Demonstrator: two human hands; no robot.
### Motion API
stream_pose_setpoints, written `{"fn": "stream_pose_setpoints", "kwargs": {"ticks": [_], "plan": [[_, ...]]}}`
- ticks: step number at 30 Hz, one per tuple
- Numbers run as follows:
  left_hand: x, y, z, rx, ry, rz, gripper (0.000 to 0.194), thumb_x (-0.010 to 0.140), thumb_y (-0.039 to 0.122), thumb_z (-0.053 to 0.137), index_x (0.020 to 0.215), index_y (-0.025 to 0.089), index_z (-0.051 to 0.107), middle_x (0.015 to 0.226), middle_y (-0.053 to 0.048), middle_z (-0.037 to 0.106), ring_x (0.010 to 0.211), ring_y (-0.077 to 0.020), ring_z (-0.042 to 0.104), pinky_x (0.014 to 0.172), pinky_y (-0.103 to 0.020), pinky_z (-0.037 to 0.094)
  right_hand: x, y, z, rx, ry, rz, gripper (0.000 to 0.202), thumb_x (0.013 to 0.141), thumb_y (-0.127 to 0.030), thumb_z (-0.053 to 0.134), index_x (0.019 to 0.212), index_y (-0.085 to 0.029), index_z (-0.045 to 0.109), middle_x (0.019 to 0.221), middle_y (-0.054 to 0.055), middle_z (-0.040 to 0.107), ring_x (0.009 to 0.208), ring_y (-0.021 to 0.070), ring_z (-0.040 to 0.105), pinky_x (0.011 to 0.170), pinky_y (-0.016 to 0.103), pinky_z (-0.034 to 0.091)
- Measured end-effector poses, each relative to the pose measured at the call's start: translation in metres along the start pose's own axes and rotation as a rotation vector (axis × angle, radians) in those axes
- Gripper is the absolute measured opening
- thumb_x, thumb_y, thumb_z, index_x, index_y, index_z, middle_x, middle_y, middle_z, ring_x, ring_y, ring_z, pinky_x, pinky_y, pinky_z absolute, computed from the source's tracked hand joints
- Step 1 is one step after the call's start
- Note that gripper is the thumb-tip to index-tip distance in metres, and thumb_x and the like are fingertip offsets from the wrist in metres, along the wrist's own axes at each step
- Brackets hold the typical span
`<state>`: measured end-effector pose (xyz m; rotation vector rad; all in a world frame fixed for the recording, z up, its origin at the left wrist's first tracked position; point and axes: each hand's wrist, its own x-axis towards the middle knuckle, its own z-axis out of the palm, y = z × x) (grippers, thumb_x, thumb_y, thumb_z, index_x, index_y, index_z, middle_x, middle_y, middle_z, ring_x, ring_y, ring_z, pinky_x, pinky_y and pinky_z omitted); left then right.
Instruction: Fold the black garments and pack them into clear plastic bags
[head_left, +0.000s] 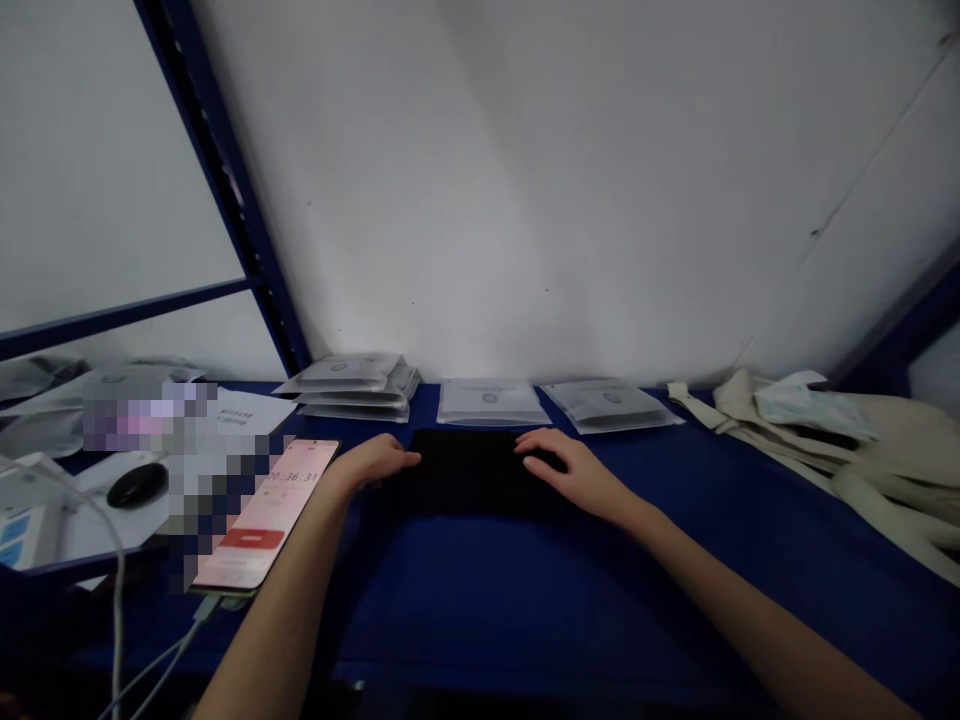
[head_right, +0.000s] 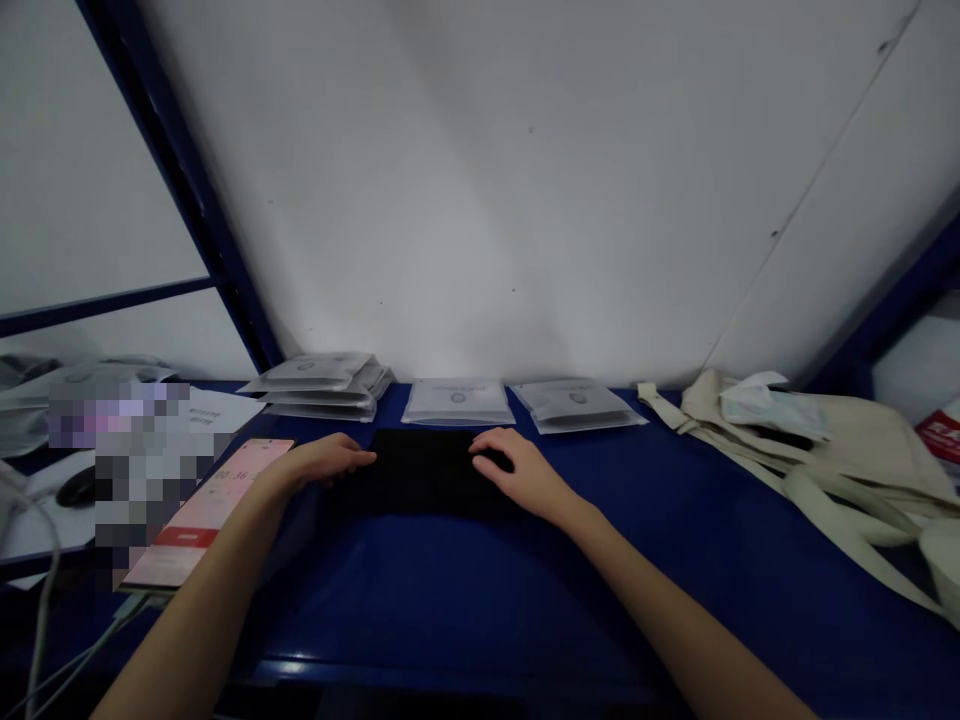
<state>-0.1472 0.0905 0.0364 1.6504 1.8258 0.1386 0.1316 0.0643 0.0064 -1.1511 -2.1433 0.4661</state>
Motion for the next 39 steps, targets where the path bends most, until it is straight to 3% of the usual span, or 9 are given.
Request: {"fn": "stream_pose_setpoints", "kwargs": {"ticks": [5, 11, 15, 20, 24, 26, 32, 36, 39], "plan": [[0.012, -0.003, 0.003, 0.003, 0.089, -0.007, 0.023, 0.079, 0.031, 0.046, 0.076, 0.015, 0.062, 0.077, -0.006, 0.067, 0.067, -0.0172, 0.061, 0.052, -0.022, 0.041, 0.002, 0.01, -0.015, 0.025, 0.216, 0.262, 0.02, 0.083, -0.033, 0.045, 0.087, -0.021, 0.061, 0.092, 0.005, 0.064, 0.089, 0.0215, 0.058, 0.082, 0.038, 0.044], [0.0, 0.019, 0.01, 0.095, 0.54, 0.068, 0.028, 0.082, 0.038, 0.043, 0.083, 0.02, 0.064, 0.087, -0.007, 0.068, 0.084, -0.0233, 0.062, 0.066, -0.027, 0.041, -0.001, 0.019, -0.008, -0.071, 0.0, 0.142, 0.014, 0.077, -0.027, 0.055, 0.087, -0.021, 0.062, 0.09, 0.004, 0.058, 0.081, 0.0179, 0.056, 0.079, 0.036, 0.045], [-0.023, 0.051, 0.035, 0.163, 0.746, 0.196, 0.027, 0.087, 0.039, 0.039, 0.091, 0.022, 0.059, 0.09, -0.005, 0.067, 0.084, -0.0219, 0.061, 0.065, -0.027, 0.04, 0.001, 0.01, 0.012, -0.078, 0.007, 0.142, 0.015, 0.078, -0.031, 0.056, 0.088, -0.021, 0.061, 0.085, 0.004, 0.055, 0.073, 0.0156, 0.054, 0.071, 0.033, 0.047], [-0.042, 0.078, 0.086, 0.49, 0.66, 0.694, 0.021, 0.089, 0.021, 0.036, 0.092, 0.018, 0.056, 0.092, -0.008, 0.061, 0.087, -0.0206, 0.057, 0.067, -0.028, 0.042, 0.005, 0.005, 0.026, -0.011, 0.024, 0.145, 0.01, 0.076, -0.019, 0.052, 0.083, -0.02, 0.058, 0.081, 0.004, 0.058, 0.073, 0.0176, 0.055, 0.068, 0.032, 0.046], [-0.046, 0.08, 0.113, 0.652, 0.564, 0.854, 0.021, 0.082, 0.01, 0.04, 0.097, 0.012, 0.055, 0.088, -0.009, 0.059, 0.084, -0.0223, 0.056, 0.064, -0.031, 0.045, 0.005, 0.012, 0.024, 0.045, 0.018, 0.177, 0.011, 0.07, -0.012, 0.046, 0.073, -0.02, 0.053, 0.075, 0.002, 0.058, 0.071, 0.0179, 0.054, 0.068, 0.032, 0.044], [-0.047, 0.078, 0.117, 0.659, 0.569, 0.861, 0.022, 0.08, 0.009, 0.042, 0.098, 0.01, 0.055, 0.088, -0.01, 0.058, 0.084, -0.0224, 0.055, 0.064, -0.031, 0.046, 0.006, 0.015, 0.022, 0.104, 0.018, 0.211, 0.008, 0.074, -0.018, 0.044, 0.072, -0.02, 0.052, 0.072, 0.001, 0.058, 0.07, 0.0176, 0.054, 0.067, 0.032, 0.044], [-0.052, 0.077, 0.118, 0.749, 0.551, 0.916, 0.021, 0.085, 0.009, 0.038, 0.095, 0.01, 0.056, 0.085, -0.012, 0.059, 0.084, -0.0225, 0.056, 0.062, -0.03, 0.047, 0.011, 0.011, 0.018, 0.303, 0.085, 0.374, 0.03, 0.083, -0.044, 0.038, 0.068, -0.02, 0.048, 0.06, -0.002, 0.05, 0.059, 0.015, 0.051, 0.059, 0.029, 0.042], [-0.055, 0.076, 0.123, 0.844, 0.562, 1.041, 0.022, 0.086, 0.012, 0.039, 0.099, 0.007, 0.056, 0.097, -0.016, 0.061, 0.094, -0.0244, 0.055, 0.068, -0.031, 0.047, 0.011, 0.012, 0.018, 0.397, 0.121, 0.442, 0.029, 0.075, -0.036, 0.053, 0.097, -0.018, 0.049, 0.06, -0.005, 0.046, 0.055, 0.0133, 0.05, 0.056, 0.027, 0.042], [-0.054, 0.074, 0.127, 0.87, 0.569, 1.173, 0.02, 0.087, 0.012, 0.04, 0.096, 0.009, 0.057, 0.098, -0.014, 0.061, 0.098, -0.0246, 0.055, 0.075, -0.032, 0.046, 0.008, 0.016, 0.017, 0.236, 0.128, 0.438, 0.033, 0.073, -0.027, 0.055, 0.104, -0.019, 0.05, 0.062, -0.006, 0.046, 0.055, 0.013, 0.049, 0.059, 0.028, 0.043]]}}
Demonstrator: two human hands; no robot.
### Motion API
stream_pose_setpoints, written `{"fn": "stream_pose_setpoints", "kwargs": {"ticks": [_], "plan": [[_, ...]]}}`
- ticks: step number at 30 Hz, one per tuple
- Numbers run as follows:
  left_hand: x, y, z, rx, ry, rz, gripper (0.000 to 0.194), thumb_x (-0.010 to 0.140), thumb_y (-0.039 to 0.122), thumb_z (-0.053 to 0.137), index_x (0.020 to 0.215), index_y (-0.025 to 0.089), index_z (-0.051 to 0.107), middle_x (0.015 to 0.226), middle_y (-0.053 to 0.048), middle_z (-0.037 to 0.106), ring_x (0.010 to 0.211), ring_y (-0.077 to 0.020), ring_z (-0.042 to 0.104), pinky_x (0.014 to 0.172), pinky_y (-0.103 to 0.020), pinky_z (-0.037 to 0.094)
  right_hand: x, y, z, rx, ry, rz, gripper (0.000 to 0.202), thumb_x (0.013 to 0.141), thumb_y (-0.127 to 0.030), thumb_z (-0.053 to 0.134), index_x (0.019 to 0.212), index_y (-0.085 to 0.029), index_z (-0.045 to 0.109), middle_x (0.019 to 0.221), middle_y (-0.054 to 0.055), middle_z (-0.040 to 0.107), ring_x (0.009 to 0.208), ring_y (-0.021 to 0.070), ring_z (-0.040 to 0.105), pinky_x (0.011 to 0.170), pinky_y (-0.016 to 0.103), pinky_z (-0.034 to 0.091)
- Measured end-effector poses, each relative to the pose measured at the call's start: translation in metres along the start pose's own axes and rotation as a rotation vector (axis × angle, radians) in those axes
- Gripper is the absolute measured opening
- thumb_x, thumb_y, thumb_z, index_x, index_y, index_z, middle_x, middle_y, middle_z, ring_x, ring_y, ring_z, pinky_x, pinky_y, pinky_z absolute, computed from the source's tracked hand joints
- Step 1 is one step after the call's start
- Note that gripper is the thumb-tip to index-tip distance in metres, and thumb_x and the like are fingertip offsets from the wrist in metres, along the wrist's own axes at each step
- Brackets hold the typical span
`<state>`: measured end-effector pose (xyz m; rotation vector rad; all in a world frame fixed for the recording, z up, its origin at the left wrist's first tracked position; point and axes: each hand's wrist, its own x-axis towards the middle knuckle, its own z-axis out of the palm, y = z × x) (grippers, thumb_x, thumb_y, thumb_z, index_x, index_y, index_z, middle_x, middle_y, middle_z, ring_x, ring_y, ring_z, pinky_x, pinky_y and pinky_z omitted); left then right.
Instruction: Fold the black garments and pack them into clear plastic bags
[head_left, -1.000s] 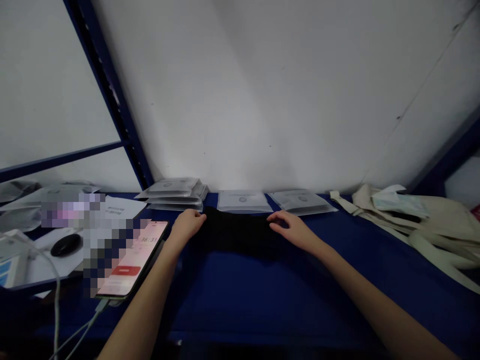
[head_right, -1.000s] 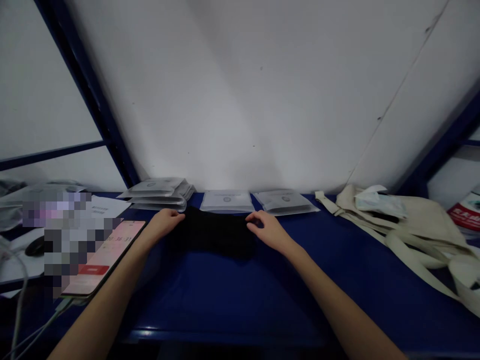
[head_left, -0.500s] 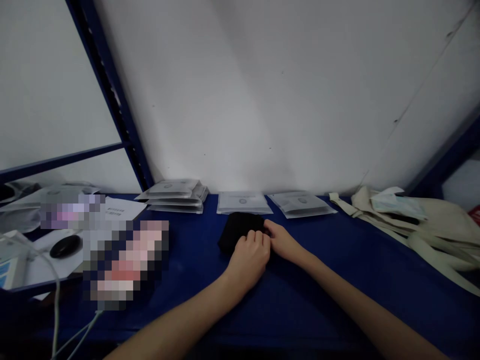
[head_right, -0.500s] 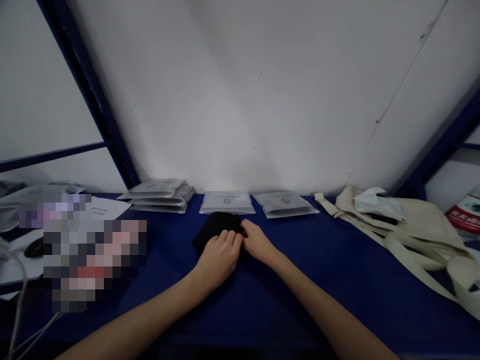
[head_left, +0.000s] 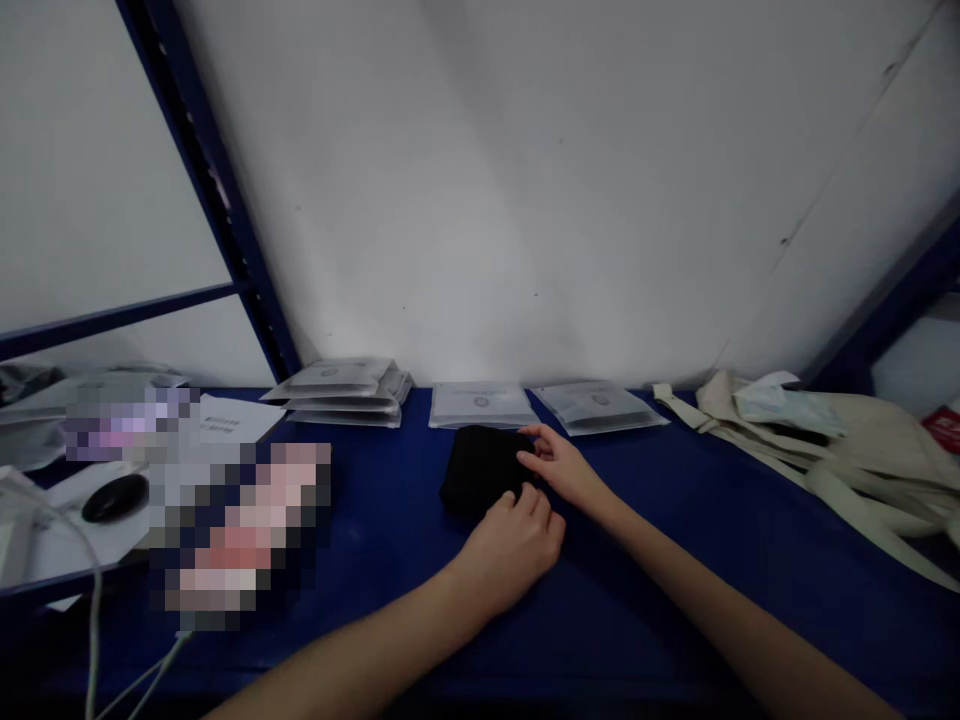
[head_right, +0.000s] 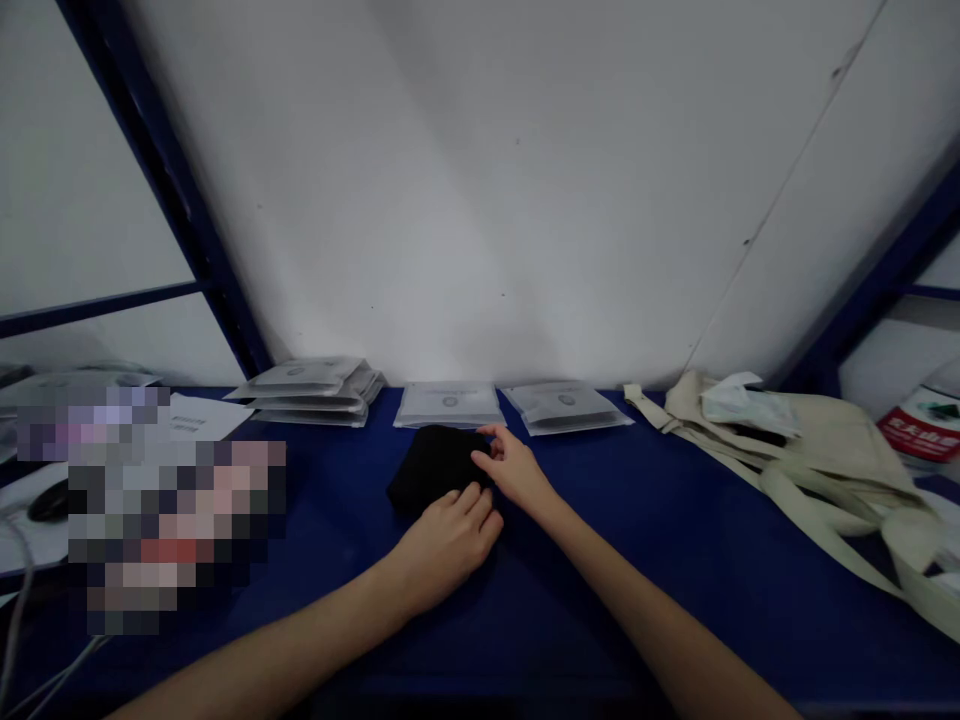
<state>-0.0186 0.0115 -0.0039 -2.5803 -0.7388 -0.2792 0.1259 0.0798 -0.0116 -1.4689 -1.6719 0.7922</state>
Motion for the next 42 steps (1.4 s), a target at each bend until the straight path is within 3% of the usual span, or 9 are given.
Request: {"fn": "stream_pose_setpoints", "kwargs": {"ticks": [3, 7, 15, 17, 25, 31, 34, 37, 42], "plan": [[-0.001, 0.001, 0.001, -0.027, 0.014, 0.093, 0.016, 0.086, 0.012, 0.041, 0.088, 0.01, 0.057, 0.086, -0.009, 0.062, 0.086, -0.0215, 0.058, 0.073, -0.032, 0.045, 0.0, 0.002, -0.003, -0.195, 0.059, -0.047, 0.034, 0.072, -0.023, 0.056, 0.106, -0.018, 0.053, 0.081, 0.002, 0.056, 0.068, 0.015, 0.055, 0.072, 0.032, 0.046], [-0.002, 0.003, -0.001, -0.132, 0.015, 0.219, 0.009, 0.083, 0.016, 0.047, 0.086, 0.013, 0.055, 0.075, -0.005, 0.061, 0.069, -0.0167, 0.057, 0.075, -0.034, 0.044, 0.0, 0.0, -0.007, -0.204, 0.031, -0.135, 0.033, 0.078, -0.025, 0.052, 0.111, -0.019, 0.053, 0.115, 0.009, 0.056, 0.104, 0.0199, 0.054, 0.095, 0.036, 0.039], [-0.006, 0.003, -0.014, -0.231, 0.17, 0.361, 0.014, 0.087, 0.016, 0.039, 0.089, 0.015, 0.053, 0.078, -0.003, 0.059, 0.068, -0.0138, 0.052, 0.048, -0.026, 0.037, 0.005, 0.001, -0.01, -0.176, -0.132, -0.092, 0.031, 0.078, -0.032, 0.055, 0.106, -0.017, 0.053, 0.107, 0.008, 0.061, 0.101, 0.0209, 0.056, 0.092, 0.036, 0.041], [-0.006, -0.003, -0.015, -0.263, 0.199, 0.237, 0.013, 0.086, 0.017, 0.041, 0.085, 0.015, 0.054, 0.075, -0.003, 0.058, 0.069, -0.0146, 0.053, 0.05, -0.026, 0.038, 0.005, 0.002, -0.012, -0.175, -0.133, -0.084, 0.029, 0.076, -0.031, 0.057, 0.102, -0.018, 0.054, 0.106, 0.008, 0.061, 0.099, 0.0205, 0.056, 0.09, 0.035, 0.042], [-0.011, -0.061, -0.014, -0.653, 0.385, -0.62, 0.016, 0.084, 0.018, 0.042, 0.084, 0.019, 0.058, 0.078, -0.001, 0.063, 0.069, -0.0119, 0.056, 0.061, -0.022, 0.04, -0.003, 0.003, -0.032, -0.304, -0.182, -0.018, 0.031, 0.077, -0.033, 0.056, 0.103, -0.017, 0.053, 0.087, 0.005, 0.063, 0.08, 0.0197, 0.059, 0.074, 0.034, 0.045], [-0.014, -0.087, 0.001, -0.643, 0.262, -0.82, 0.019, 0.082, 0.018, 0.042, 0.07, 0.018, 0.057, 0.065, 0.0, 0.058, 0.06, -0.013, 0.052, 0.058, -0.024, 0.036, -0.006, 0.003, -0.037, -0.315, -0.26, -0.004, 0.033, 0.078, -0.037, 0.054, 0.105, -0.017, 0.052, 0.083, 0.004, 0.06, 0.073, 0.0175, 0.056, 0.066, 0.031, 0.043], [-0.015, -0.089, 0.001, -0.627, 0.296, -0.734, 0.016, 0.082, 0.016, 0.043, 0.075, 0.018, 0.058, 0.077, -0.003, 0.061, 0.075, -0.0158, 0.055, 0.07, -0.027, 0.041, -0.007, 0.003, -0.037, -0.328, -0.268, -0.006, 0.031, 0.079, -0.037, 0.054, 0.103, -0.018, 0.052, 0.081, 0.004, 0.06, 0.072, 0.0174, 0.056, 0.065, 0.031, 0.043], [-0.016, -0.082, -0.009, -0.647, 0.321, -0.47, 0.014, 0.083, 0.019, 0.045, 0.088, 0.018, 0.058, 0.091, -0.004, 0.06, 0.092, -0.0173, 0.053, 0.082, -0.03, 0.042, -0.007, 0.003, -0.036, -0.308, -0.272, -0.003, 0.03, 0.079, -0.036, 0.054, 0.102, -0.018, 0.052, 0.083, 0.004, 0.061, 0.074, 0.0178, 0.057, 0.066, 0.03, 0.043], [-0.013, -0.058, -0.014, -0.625, 0.033, -0.011, 0.018, 0.077, 0.023, 0.057, 0.094, 0.019, 0.06, 0.096, -0.005, 0.059, 0.09, -0.0184, 0.052, 0.082, -0.03, 0.043, -0.008, -0.002, -0.034, -0.348, -0.257, 0.012, 0.029, 0.078, -0.031, 0.055, 0.104, -0.016, 0.052, 0.085, 0.005, 0.061, 0.075, 0.0171, 0.057, 0.068, 0.03, 0.043]]}}
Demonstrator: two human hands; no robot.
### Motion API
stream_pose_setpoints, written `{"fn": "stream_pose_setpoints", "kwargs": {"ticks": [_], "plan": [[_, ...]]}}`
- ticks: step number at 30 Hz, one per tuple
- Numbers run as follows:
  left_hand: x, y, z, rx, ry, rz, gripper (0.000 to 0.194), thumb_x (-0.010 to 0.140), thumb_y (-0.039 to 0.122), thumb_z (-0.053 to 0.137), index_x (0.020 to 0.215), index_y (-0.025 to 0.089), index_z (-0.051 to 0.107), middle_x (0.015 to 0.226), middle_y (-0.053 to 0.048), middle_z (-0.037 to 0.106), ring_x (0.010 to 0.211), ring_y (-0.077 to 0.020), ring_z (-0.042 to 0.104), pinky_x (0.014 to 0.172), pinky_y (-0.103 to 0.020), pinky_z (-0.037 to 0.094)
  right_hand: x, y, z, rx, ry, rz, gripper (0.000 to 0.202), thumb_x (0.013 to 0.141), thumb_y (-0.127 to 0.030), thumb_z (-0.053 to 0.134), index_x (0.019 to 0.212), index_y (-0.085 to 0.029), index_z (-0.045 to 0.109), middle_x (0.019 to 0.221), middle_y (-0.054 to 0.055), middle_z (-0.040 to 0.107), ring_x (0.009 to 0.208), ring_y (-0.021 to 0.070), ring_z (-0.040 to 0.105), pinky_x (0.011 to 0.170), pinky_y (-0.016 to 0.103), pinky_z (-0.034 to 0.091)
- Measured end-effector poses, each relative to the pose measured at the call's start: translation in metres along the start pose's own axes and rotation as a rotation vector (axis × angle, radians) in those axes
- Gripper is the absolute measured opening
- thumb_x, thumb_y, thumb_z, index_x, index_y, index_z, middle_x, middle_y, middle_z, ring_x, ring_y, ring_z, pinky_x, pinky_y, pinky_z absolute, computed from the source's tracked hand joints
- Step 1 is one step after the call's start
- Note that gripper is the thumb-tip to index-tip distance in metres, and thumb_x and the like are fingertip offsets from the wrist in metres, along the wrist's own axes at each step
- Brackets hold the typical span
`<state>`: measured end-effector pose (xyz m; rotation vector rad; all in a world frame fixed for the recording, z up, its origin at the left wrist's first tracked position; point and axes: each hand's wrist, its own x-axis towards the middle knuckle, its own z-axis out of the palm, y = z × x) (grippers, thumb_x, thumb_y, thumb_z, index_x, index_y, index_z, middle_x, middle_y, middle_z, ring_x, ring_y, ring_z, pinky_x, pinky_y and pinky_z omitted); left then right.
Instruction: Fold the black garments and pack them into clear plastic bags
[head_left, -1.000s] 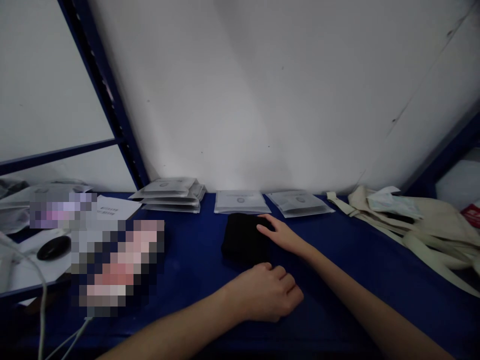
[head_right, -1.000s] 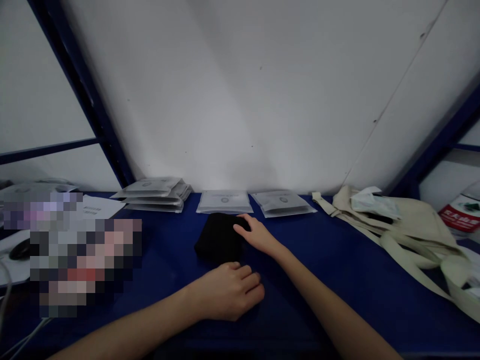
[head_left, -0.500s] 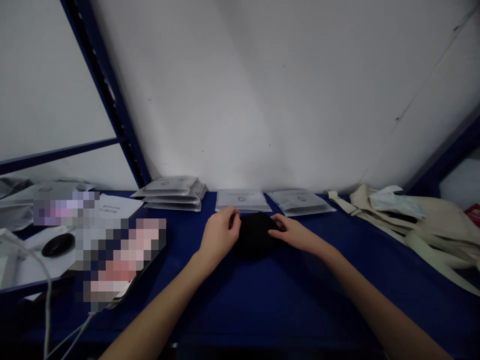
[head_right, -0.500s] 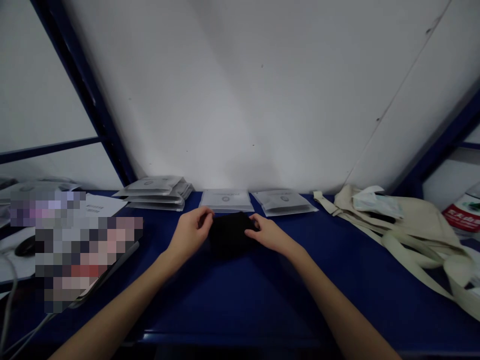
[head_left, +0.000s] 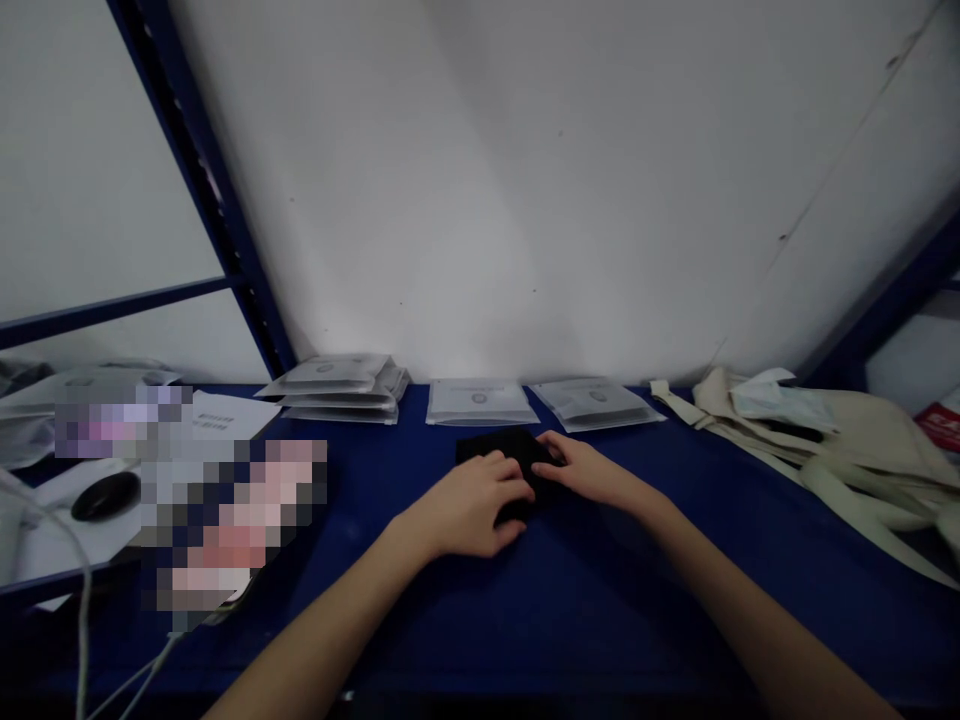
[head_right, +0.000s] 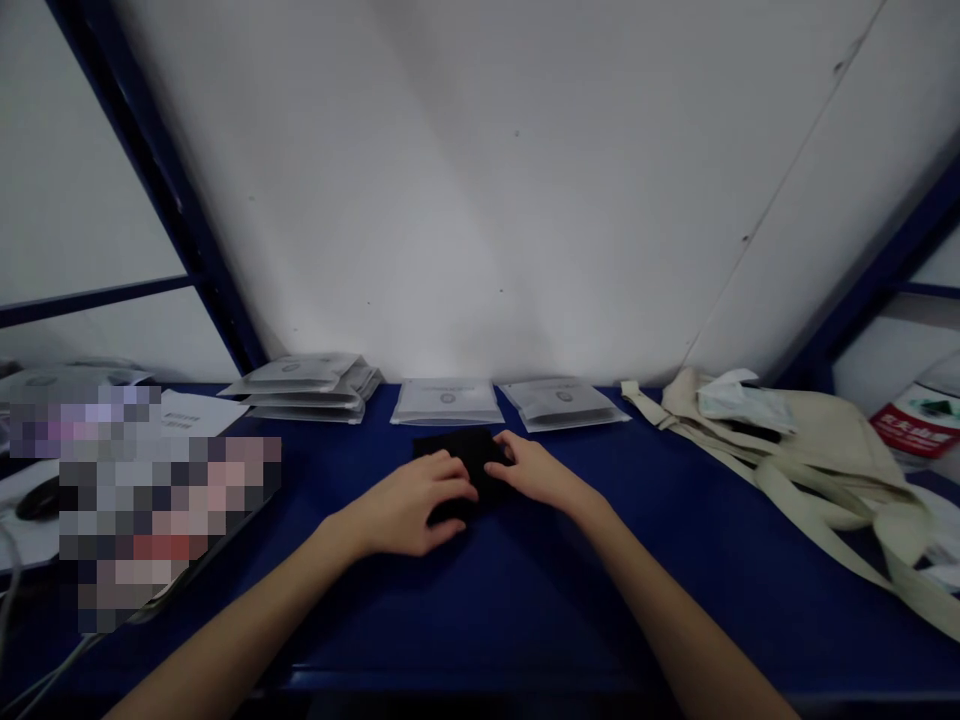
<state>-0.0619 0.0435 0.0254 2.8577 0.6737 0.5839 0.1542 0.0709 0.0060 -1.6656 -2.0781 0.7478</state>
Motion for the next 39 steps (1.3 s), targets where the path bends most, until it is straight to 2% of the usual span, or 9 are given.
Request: {"fn": "stream_pose_setpoints", "kwargs": {"ticks": [3, 10, 17, 21, 24, 27, 31, 34, 39], "plan": [[0.003, 0.002, 0.01, -0.002, -0.03, -0.049, 0.011, 0.079, 0.017, 0.051, 0.086, 0.018, 0.06, 0.092, -0.004, 0.058, 0.088, -0.0166, 0.053, 0.076, -0.027, 0.044, -0.002, -0.004, -0.001, -0.039, 0.002, 0.014, 0.032, 0.078, -0.031, 0.056, 0.107, -0.016, 0.052, 0.088, 0.006, 0.061, 0.077, 0.0176, 0.057, 0.069, 0.03, 0.043], [0.007, -0.009, 0.009, -0.372, 0.189, -0.489, 0.013, 0.079, 0.023, 0.053, 0.068, 0.017, 0.056, 0.066, 0.003, 0.056, 0.062, -0.0105, 0.051, 0.058, -0.022, 0.037, -0.006, -0.006, -0.001, -0.039, -0.034, 0.018, 0.036, 0.079, -0.035, 0.055, 0.11, -0.017, 0.053, 0.088, 0.007, 0.064, 0.077, 0.0196, 0.059, 0.067, 0.031, 0.044], [0.009, -0.016, 0.01, -0.334, 0.28, -0.646, 0.011, 0.073, 0.019, 0.056, 0.062, 0.017, 0.057, 0.08, -0.001, 0.056, 0.081, -0.0153, 0.052, 0.076, -0.028, 0.041, -0.009, -0.01, -0.003, -0.037, -0.12, 0.047, 0.037, 0.08, -0.037, 0.052, 0.11, -0.016, 0.049, 0.082, 0.006, 0.064, 0.072, 0.02, 0.06, 0.06, 0.029, 0.043], [0.006, -0.023, 0.014, -0.235, 0.289, -0.741, 0.006, 0.069, 0.02, 0.06, 0.075, 0.017, 0.059, 0.097, -0.006, 0.053, 0.098, -0.0203, 0.048, 0.088, -0.033, 0.04, -0.007, -0.01, -0.007, -0.103, -0.079, 0.053, 0.052, 0.078, -0.039, 0.056, 0.122, -0.014, 0.043, 0.086, 0.008, 0.064, 0.072, 0.0211, 0.06, 0.061, 0.03, 0.044], [0.004, -0.029, 0.017, -0.241, 0.26, -0.802, 0.036, 0.066, 0.023, 0.064, 0.1, 0.016, 0.056, 0.111, -0.011, 0.049, 0.106, -0.0244, 0.045, 0.091, -0.036, 0.039, -0.007, -0.015, -0.012, -0.175, 0.074, -0.005, 0.06, 0.076, -0.038, 0.059, 0.127, -0.014, 0.041, 0.109, 0.014, 0.058, 0.095, 0.0261, 0.057, 0.079, 0.037, 0.045], [0.003, -0.034, 0.018, -0.301, 0.191, -0.846, 0.057, 0.065, 0.028, 0.065, 0.117, 0.014, 0.046, 0.119, -0.014, 0.049, 0.112, -0.0271, 0.044, 0.094, -0.039, 0.037, -0.006, -0.03, -0.014, -0.247, 0.177, -0.153, 0.051, 0.076, -0.037, 0.059, 0.122, -0.018, 0.048, 0.124, 0.013, 0.051, 0.113, 0.0286, 0.048, 0.095, 0.042, 0.037], [0.004, -0.037, 0.016, -0.329, 0.112, -0.886, 0.067, 0.064, 0.03, 0.067, 0.124, 0.013, 0.042, 0.123, -0.015, 0.049, 0.115, -0.029, 0.043, 0.095, -0.04, 0.036, 0.004, -0.053, -0.005, -0.285, 0.063, -0.315, 0.049, 0.075, -0.038, 0.062, 0.119, -0.019, 0.053, 0.119, 0.012, 0.056, 0.112, 0.0281, 0.049, 0.094, 0.042, 0.038], [0.004, -0.041, 0.016, -0.32, 0.105, -0.9, 0.066, 0.064, 0.029, 0.067, 0.124, 0.014, 0.043, 0.122, -0.015, 0.05, 0.114, -0.0285, 0.044, 0.094, -0.038, 0.037, 0.018, -0.061, 0.001, -0.283, -0.069, -0.334, 0.051, 0.075, -0.042, 0.06, 0.118, -0.016, 0.054, 0.117, 0.013, 0.058, 0.109, 0.0286, 0.051, 0.092, 0.042, 0.04], [0.001, -0.048, 0.016, -0.231, 0.217, -0.906, 0.047, 0.071, 0.027, 0.06, 0.116, 0.014, 0.052, 0.116, -0.012, 0.053, 0.111, -0.0255, 0.046, 0.093, -0.036, 0.039, 0.033, -0.054, 0.006, -0.253, -0.197, -0.305, 0.052, 0.072, -0.04, 0.062, 0.118, -0.018, 0.054, 0.116, 0.011, 0.058, 0.105, 0.0265, 0.053, 0.09, 0.039, 0.042]]}}
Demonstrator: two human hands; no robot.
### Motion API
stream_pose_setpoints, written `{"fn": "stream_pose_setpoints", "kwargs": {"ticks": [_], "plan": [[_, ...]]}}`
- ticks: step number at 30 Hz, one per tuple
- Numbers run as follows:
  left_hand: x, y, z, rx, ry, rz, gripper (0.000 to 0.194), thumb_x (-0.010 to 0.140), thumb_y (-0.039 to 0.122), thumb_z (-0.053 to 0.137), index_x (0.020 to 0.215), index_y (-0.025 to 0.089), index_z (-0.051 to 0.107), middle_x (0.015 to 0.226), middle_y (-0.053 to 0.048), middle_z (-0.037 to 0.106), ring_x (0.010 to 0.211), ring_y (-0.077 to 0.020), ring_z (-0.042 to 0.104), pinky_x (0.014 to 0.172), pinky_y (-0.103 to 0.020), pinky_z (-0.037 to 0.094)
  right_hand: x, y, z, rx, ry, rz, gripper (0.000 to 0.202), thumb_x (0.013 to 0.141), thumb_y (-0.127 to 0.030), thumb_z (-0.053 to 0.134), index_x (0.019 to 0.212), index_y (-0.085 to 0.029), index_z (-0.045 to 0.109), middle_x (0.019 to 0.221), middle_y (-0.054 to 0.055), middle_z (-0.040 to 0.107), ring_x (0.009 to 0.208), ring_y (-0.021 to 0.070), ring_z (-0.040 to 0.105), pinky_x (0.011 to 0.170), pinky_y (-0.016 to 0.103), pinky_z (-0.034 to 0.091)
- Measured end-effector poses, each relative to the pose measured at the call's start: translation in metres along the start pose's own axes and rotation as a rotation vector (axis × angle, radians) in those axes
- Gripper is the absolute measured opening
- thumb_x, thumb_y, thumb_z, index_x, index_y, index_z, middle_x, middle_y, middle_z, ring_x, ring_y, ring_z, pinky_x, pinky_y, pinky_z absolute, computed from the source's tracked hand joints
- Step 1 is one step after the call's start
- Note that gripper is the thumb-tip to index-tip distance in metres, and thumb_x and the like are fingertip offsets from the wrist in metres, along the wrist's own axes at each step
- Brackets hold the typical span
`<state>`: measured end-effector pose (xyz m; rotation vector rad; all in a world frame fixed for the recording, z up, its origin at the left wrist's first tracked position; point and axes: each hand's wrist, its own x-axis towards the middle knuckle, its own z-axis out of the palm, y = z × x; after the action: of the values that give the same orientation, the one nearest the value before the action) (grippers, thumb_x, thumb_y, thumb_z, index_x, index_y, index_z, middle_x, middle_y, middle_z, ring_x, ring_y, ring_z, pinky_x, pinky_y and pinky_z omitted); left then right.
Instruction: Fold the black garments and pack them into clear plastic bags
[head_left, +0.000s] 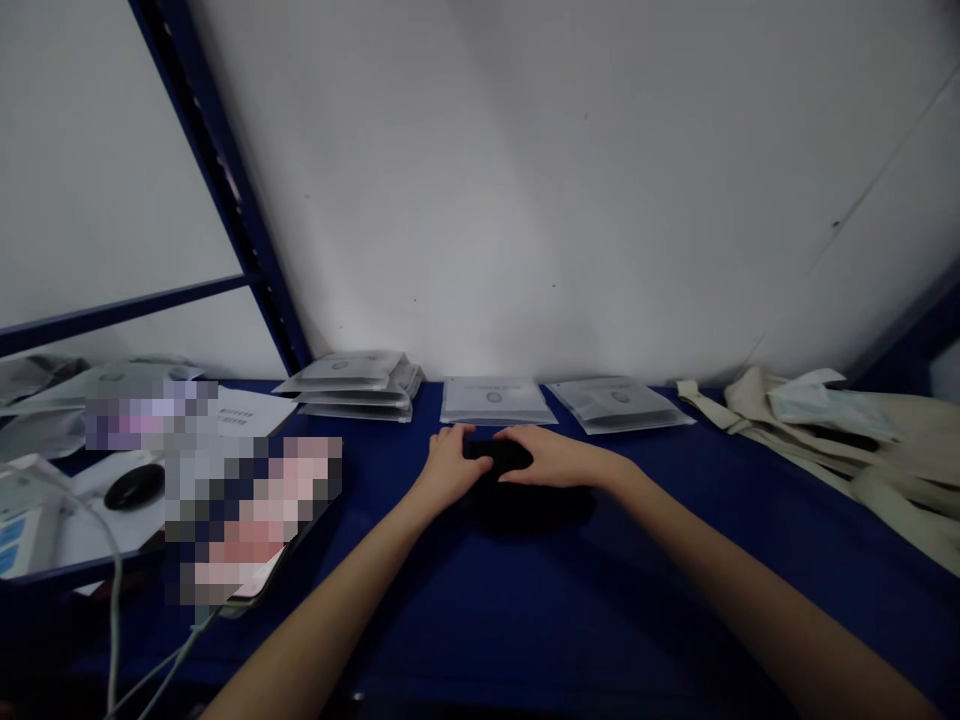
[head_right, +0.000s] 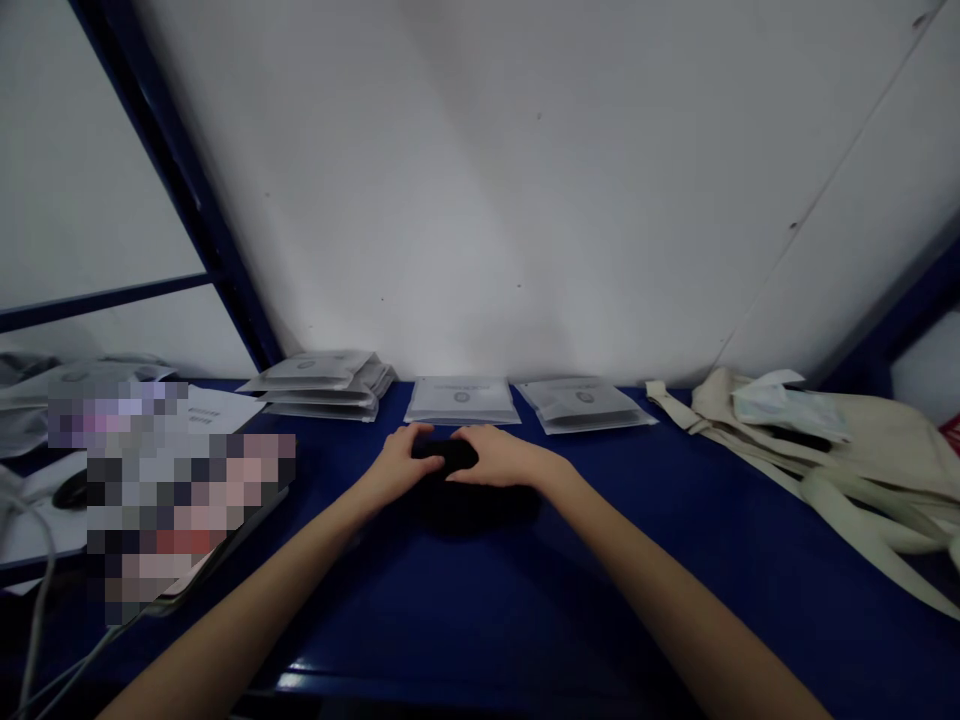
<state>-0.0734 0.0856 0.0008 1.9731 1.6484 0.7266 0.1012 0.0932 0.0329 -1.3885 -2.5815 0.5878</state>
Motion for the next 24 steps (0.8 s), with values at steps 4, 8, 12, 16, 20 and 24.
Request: {"fn": "stream_pose_setpoints", "kwargs": {"ticks": [4, 8, 12, 16, 20, 24], "plan": [[0.003, -0.006, -0.004, 0.24, 0.173, 0.195, 0.031, 0.083, 0.025, 0.046, 0.109, 0.016, 0.058, 0.123, -0.013, 0.048, 0.117, -0.0263, 0.04, 0.095, -0.041, 0.037, 0.001, 0.008, 0.008, -0.074, 0.024, 0.066, 0.04, 0.07, -0.031, 0.062, 0.106, -0.016, 0.059, 0.104, 0.012, 0.061, 0.097, 0.0266, 0.056, 0.084, 0.038, 0.044], [0.012, -0.018, -0.004, 0.423, 0.061, 0.306, 0.033, 0.087, 0.025, 0.039, 0.116, 0.017, 0.055, 0.138, -0.013, 0.039, 0.128, -0.0274, 0.029, 0.1, -0.046, 0.031, 0.002, 0.011, 0.012, -0.097, 0.055, 0.07, 0.019, 0.073, -0.027, 0.058, 0.088, -0.016, 0.061, 0.096, 0.012, 0.063, 0.086, 0.0247, 0.059, 0.075, 0.034, 0.045], [0.02, -0.026, 0.0, 0.423, -0.045, 0.328, 0.041, 0.09, 0.027, 0.034, 0.13, 0.018, 0.042, 0.142, -0.011, 0.036, 0.132, -0.0248, 0.026, 0.103, -0.046, 0.029, 0.001, 0.007, 0.012, -0.133, 0.168, 0.127, 0.018, 0.077, -0.024, 0.055, 0.093, -0.018, 0.059, 0.101, 0.011, 0.064, 0.091, 0.0248, 0.059, 0.077, 0.033, 0.044], [0.019, -0.025, 0.001, 0.368, -0.054, 0.344, 0.049, 0.087, 0.02, 0.034, 0.136, 0.016, 0.032, 0.144, -0.012, 0.032, 0.132, -0.0236, 0.026, 0.103, -0.044, 0.029, 0.007, 0.0, 0.016, -0.28, 0.355, 0.1, 0.024, 0.081, -0.018, 0.05, 0.104, -0.017, 0.056, 0.105, 0.011, 0.063, 0.099, 0.0246, 0.057, 0.086, 0.036, 0.042], [0.019, -0.025, 0.001, 0.293, -0.051, 0.355, 0.059, 0.081, 0.014, 0.038, 0.139, 0.013, 0.027, 0.146, -0.014, 0.027, 0.134, -0.0239, 0.024, 0.105, -0.041, 0.028, 0.022, 0.001, 0.021, -0.395, 0.399, -0.023, 0.034, 0.08, -0.011, 0.047, 0.113, -0.014, 0.052, 0.114, 0.013, 0.059, 0.109, 0.0244, 0.052, 0.094, 0.038, 0.038], [0.022, -0.029, 0.001, 0.243, -0.016, 0.375, 0.066, 0.077, 0.011, 0.039, 0.14, 0.01, 0.022, 0.146, -0.016, 0.024, 0.134, -0.0235, 0.024, 0.106, -0.039, 0.029, 0.038, 0.008, 0.019, -0.442, 0.363, -0.054, 0.038, 0.08, -0.008, 0.044, 0.118, -0.012, 0.048, 0.12, 0.015, 0.056, 0.112, 0.0239, 0.052, 0.096, 0.037, 0.038]]}}
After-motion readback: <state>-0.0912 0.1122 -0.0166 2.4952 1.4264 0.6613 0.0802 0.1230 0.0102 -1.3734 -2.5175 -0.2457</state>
